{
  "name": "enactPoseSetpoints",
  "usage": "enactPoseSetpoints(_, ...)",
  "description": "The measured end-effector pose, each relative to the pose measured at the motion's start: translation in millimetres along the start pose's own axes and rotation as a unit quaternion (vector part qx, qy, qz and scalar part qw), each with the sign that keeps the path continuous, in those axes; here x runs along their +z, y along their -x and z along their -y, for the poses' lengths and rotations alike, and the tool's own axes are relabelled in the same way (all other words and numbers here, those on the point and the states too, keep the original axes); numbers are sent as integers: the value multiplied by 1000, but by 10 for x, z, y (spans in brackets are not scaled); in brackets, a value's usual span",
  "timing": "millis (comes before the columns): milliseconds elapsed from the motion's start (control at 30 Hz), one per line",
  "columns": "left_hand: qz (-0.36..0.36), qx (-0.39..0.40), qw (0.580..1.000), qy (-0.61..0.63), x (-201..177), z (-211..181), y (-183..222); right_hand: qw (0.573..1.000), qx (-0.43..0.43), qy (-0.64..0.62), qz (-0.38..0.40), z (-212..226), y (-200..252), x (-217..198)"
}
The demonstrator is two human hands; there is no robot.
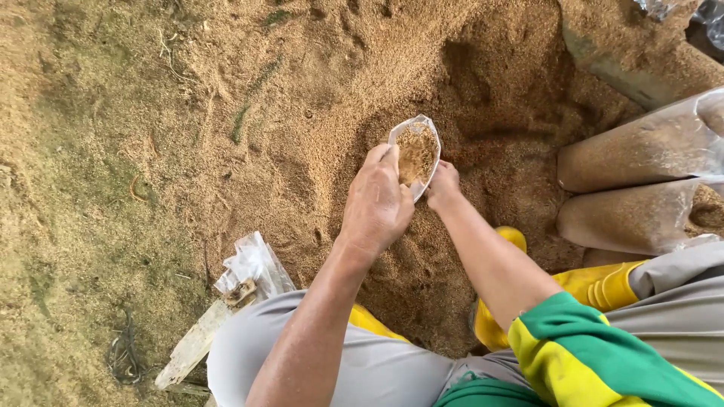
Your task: Filling plastic bags with organic substrate using a hand scoop at a fast pace.
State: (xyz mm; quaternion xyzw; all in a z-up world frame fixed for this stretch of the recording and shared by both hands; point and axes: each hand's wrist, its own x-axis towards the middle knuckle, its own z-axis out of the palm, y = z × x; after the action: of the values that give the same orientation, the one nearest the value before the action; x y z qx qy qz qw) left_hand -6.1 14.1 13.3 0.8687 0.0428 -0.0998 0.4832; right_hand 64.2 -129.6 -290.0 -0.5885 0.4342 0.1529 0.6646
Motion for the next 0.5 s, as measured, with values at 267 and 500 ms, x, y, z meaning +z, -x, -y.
enactPoseSetpoints(267, -5, 13, 1000, 1, 132, 43, -130, 981, -81, -66, 161, 890, 189, -552)
enactPoseSetpoints(500, 3, 54, 998, 20, 436, 181, -313, 972, -182, -39, 141, 1916, 990, -936)
